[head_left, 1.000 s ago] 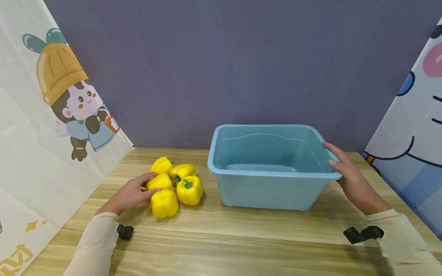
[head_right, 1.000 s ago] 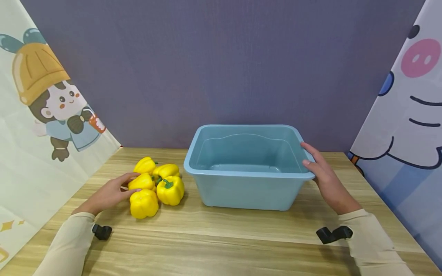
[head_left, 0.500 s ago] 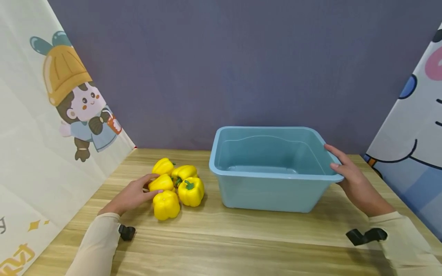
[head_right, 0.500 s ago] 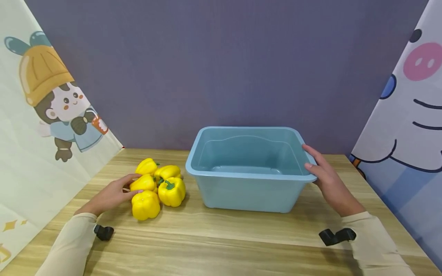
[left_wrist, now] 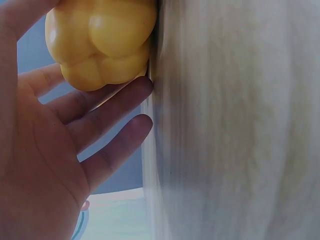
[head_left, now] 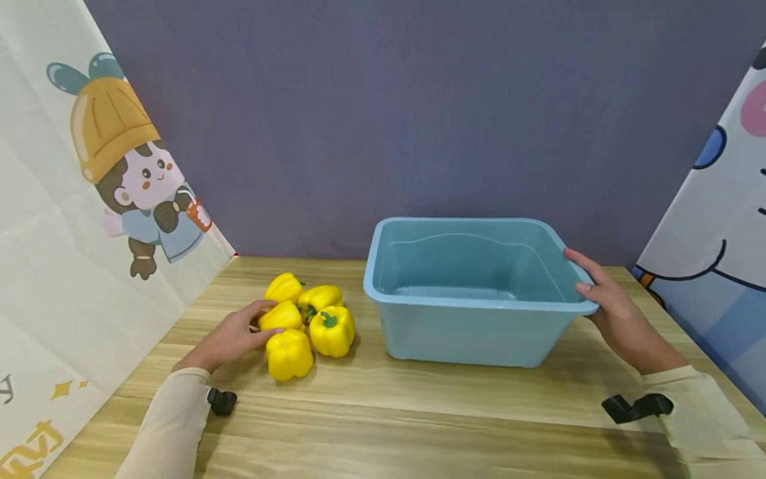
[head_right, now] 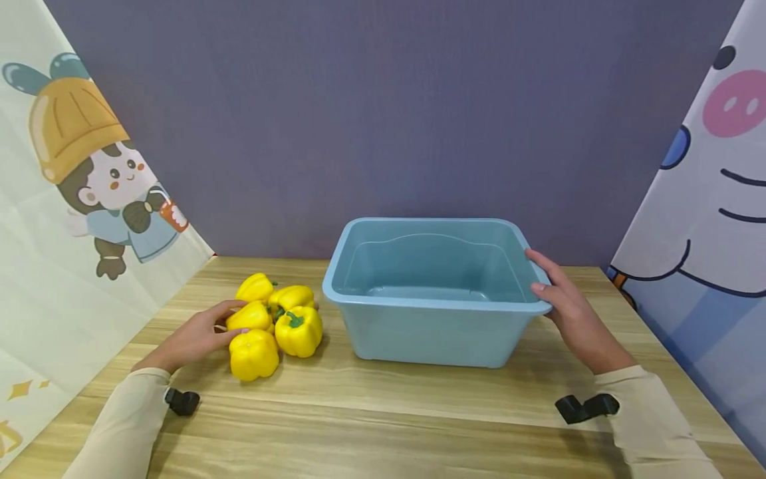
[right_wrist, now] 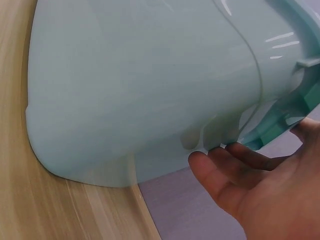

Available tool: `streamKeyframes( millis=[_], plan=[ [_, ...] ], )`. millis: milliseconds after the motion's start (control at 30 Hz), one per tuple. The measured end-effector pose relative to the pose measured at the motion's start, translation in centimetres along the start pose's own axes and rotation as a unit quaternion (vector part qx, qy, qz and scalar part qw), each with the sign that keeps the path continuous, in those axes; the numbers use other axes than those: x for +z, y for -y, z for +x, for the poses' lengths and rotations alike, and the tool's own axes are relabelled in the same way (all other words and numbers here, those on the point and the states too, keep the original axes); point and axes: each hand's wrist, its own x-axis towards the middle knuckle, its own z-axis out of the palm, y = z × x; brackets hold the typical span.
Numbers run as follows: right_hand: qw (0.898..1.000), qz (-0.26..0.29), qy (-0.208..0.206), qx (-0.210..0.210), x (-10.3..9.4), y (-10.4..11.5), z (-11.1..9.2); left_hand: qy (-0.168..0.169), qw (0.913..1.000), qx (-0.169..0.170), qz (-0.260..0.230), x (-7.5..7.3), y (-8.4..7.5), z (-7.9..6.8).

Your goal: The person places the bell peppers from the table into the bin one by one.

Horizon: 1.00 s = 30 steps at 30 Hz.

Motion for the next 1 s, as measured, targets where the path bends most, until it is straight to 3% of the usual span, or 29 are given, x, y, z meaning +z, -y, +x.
streamKeyframes(
  millis=[1000],
  plan=[
    [1.0, -0.012, -0.017, 0.013, 0.73, 0.79, -0.86, -0.001, 0.9996, 0.014, 0.025, -0.32, -0.12, -0.35]
  ],
)
